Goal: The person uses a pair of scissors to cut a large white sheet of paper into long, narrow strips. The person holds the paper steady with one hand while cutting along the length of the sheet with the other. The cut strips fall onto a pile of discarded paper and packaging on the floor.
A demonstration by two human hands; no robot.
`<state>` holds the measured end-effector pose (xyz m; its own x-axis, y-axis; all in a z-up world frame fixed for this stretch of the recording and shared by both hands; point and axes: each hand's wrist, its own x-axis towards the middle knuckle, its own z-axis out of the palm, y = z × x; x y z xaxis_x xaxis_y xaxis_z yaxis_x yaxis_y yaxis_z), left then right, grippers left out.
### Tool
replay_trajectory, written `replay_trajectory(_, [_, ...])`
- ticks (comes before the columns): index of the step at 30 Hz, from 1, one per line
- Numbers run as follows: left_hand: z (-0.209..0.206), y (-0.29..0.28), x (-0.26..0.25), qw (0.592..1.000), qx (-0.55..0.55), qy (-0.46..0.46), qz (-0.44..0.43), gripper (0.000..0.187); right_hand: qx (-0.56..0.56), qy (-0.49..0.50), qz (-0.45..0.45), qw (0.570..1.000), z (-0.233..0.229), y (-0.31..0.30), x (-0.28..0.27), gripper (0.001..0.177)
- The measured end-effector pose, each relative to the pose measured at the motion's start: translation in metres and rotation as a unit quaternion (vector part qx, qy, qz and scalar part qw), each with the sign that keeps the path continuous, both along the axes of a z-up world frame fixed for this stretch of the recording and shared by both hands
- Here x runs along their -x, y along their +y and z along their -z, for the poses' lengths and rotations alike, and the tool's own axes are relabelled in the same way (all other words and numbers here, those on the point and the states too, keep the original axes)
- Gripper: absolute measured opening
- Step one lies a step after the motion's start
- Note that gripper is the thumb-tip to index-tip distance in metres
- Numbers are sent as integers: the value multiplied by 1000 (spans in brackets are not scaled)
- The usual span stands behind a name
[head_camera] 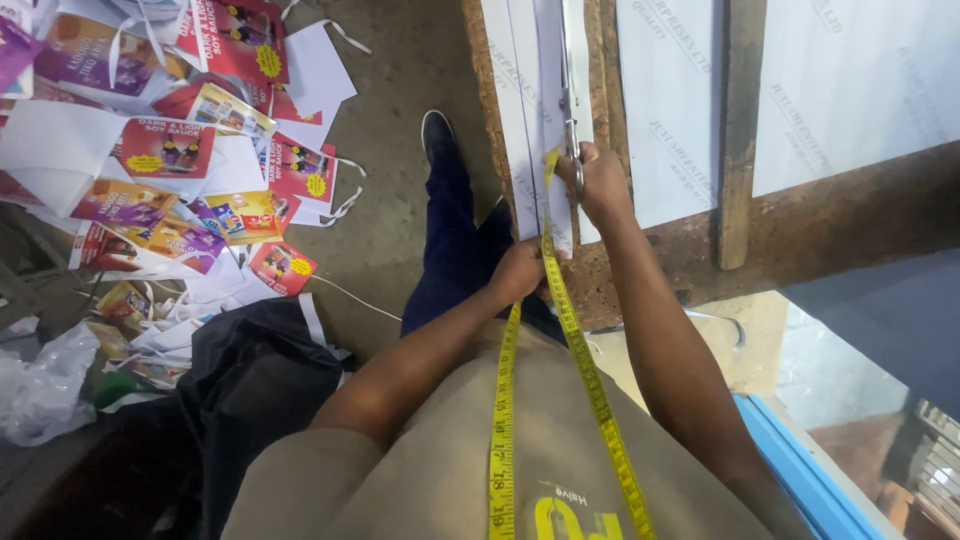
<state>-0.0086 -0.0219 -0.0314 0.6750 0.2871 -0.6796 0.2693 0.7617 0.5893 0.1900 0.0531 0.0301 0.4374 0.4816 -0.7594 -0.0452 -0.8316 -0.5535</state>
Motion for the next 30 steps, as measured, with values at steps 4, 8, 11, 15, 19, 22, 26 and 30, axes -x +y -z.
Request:
replay_trajectory(4, [-22,25,2,999,-30,-6,31,32,6,-9,5,1000,1,0,1,34])
replay_trajectory(8, [-11,19,-1,999,19,-23,-24,24,21,-9,-44,999,-14,26,-7,42])
replay_trajectory(11, [19,-2,2,988,93,-78,-95,24,-1,7,-24,1000,10,34,-16,42])
replay_trajectory(15, [20,-6,6,985,78,-98,-119,14,-24,28,9,999,28,43,-19,44])
replay_trajectory(19, [38,-9,9,979,140,-105,-107,13,-27,26,40,998,6,45,-13,37])
replay_trajectory(22, [23,-5,9,989,104,-71,-71,14,-40,0,16,999,1,49,-13,39])
replay_trajectory(26, [25,-2,4,996,48,-60,-43,24,-30,-5,-19,999,2,62,-19,43])
replay_trajectory(30, [5,10,4,999,-38,-12,-13,25,-34,35,21,999,22,85,-31,47])
